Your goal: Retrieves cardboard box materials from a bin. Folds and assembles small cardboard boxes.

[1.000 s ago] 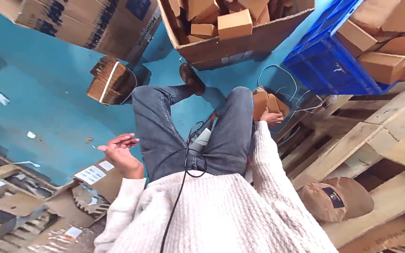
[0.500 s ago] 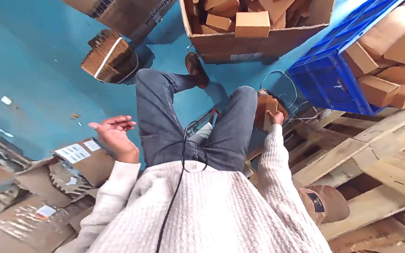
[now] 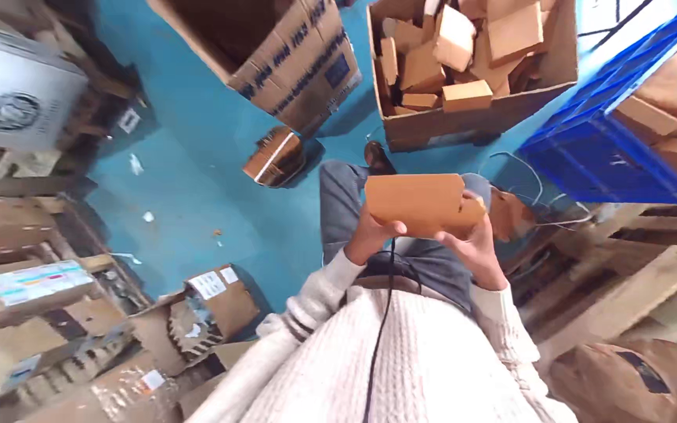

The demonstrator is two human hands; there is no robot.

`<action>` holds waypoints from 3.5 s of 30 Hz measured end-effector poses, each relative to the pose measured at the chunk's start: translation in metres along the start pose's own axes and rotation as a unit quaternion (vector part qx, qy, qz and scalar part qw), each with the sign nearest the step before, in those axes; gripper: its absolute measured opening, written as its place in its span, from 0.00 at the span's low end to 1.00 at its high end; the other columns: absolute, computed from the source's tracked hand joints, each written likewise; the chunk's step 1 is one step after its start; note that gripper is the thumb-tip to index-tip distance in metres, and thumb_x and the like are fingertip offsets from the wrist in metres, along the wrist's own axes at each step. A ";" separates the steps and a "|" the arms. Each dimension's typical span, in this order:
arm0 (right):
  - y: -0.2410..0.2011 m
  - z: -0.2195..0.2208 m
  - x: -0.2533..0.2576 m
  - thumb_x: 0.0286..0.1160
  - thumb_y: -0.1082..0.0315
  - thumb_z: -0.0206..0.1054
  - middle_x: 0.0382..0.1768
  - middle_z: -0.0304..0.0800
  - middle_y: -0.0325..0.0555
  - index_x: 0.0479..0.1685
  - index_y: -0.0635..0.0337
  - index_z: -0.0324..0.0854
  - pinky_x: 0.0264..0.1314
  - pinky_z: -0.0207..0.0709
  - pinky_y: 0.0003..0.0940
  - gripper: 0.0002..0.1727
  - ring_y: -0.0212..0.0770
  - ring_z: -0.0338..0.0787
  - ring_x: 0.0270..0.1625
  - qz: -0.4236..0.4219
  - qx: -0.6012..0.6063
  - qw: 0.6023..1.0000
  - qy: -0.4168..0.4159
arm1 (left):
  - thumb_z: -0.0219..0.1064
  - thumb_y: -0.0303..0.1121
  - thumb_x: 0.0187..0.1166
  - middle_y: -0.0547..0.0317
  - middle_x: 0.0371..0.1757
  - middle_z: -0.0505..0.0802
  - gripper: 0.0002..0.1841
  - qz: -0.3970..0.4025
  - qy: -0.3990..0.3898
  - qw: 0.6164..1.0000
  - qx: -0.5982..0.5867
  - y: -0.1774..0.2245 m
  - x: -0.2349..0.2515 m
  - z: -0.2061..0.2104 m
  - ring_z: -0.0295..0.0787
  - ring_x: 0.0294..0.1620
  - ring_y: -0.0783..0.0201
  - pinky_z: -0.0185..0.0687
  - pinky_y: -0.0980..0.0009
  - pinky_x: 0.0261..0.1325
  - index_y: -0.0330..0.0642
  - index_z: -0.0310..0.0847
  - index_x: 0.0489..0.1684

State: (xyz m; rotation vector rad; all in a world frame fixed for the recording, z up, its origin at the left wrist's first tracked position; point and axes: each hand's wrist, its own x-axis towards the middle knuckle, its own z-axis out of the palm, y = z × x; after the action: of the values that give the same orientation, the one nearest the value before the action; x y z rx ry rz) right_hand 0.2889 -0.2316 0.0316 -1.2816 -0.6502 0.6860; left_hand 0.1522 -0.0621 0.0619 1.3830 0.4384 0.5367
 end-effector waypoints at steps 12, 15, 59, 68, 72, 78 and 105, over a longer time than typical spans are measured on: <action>-0.039 0.126 -0.054 0.70 0.62 0.77 0.71 0.83 0.51 0.84 0.72 0.62 0.74 0.81 0.32 0.43 0.30 0.85 0.69 -0.052 -0.095 0.988 -0.111 | 0.68 0.81 0.53 0.48 0.89 0.67 0.66 0.129 -0.010 0.990 -0.052 0.023 -0.019 -0.040 0.75 0.80 0.51 0.81 0.59 0.73 0.40 0.46 0.89; -0.043 0.120 -0.042 0.62 0.70 0.79 0.54 0.92 0.38 0.70 0.70 0.69 0.63 0.89 0.30 0.34 0.26 0.92 0.56 -0.055 -0.109 0.992 0.028 | 0.65 0.83 0.54 0.44 0.91 0.63 0.70 0.133 0.001 0.987 -0.088 0.016 -0.021 -0.043 0.64 0.88 0.48 0.68 0.50 0.85 0.35 0.41 0.90; -0.021 0.090 -0.041 0.78 0.66 0.72 0.77 0.70 0.36 0.85 0.49 0.52 0.78 0.76 0.34 0.39 0.29 0.77 0.76 -0.148 -0.168 0.971 0.082 | 0.67 0.54 0.79 0.53 0.83 0.77 0.40 0.041 -0.038 0.975 0.215 0.064 -0.026 -0.049 0.83 0.68 0.62 0.86 0.67 0.57 0.46 0.62 0.90; -0.019 0.084 -0.044 0.81 0.69 0.68 0.69 0.77 0.34 0.78 0.49 0.61 0.66 0.85 0.28 0.29 0.27 0.84 0.65 -0.093 -0.126 0.987 0.036 | 0.85 0.35 0.63 0.42 0.76 0.82 0.46 0.084 0.163 0.977 0.107 0.011 -0.066 -0.019 0.85 0.68 0.62 0.84 0.66 0.69 0.28 0.64 0.84; -0.014 0.079 -0.047 0.78 0.65 0.72 0.69 0.73 0.36 0.70 0.47 0.65 0.69 0.81 0.30 0.25 0.30 0.79 0.71 -0.081 -0.145 0.986 0.000 | 0.81 0.33 0.67 0.51 0.53 0.91 0.14 0.102 0.174 0.976 0.078 0.005 -0.072 -0.022 0.88 0.56 0.66 0.88 0.70 0.58 0.32 0.87 0.42; -0.006 0.076 -0.057 0.93 0.49 0.48 0.58 0.74 0.25 0.49 0.43 0.70 0.65 0.74 0.20 0.12 0.17 0.75 0.64 -0.040 -0.151 0.987 0.026 | 0.36 0.49 0.95 0.69 0.24 0.80 0.31 0.017 0.139 0.988 0.067 -0.007 -0.074 -0.020 0.77 0.28 0.80 0.75 0.79 0.34 0.44 0.74 0.21; 0.008 0.052 -0.036 0.85 0.50 0.52 0.60 0.90 0.42 0.33 0.48 0.88 0.81 0.72 0.51 0.21 0.49 0.81 0.75 -0.069 0.024 0.995 -0.062 | 0.49 0.46 0.88 0.51 0.56 0.88 0.20 0.058 -0.007 0.998 -0.037 -0.017 -0.070 -0.040 0.85 0.62 0.60 0.82 0.60 0.66 0.39 0.77 0.38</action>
State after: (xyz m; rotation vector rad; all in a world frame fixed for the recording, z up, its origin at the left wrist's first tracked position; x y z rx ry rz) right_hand 0.2255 -0.2255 0.0308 -1.1443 -0.8113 0.6664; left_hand 0.0743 -0.0734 0.0384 1.3463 0.3255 0.6325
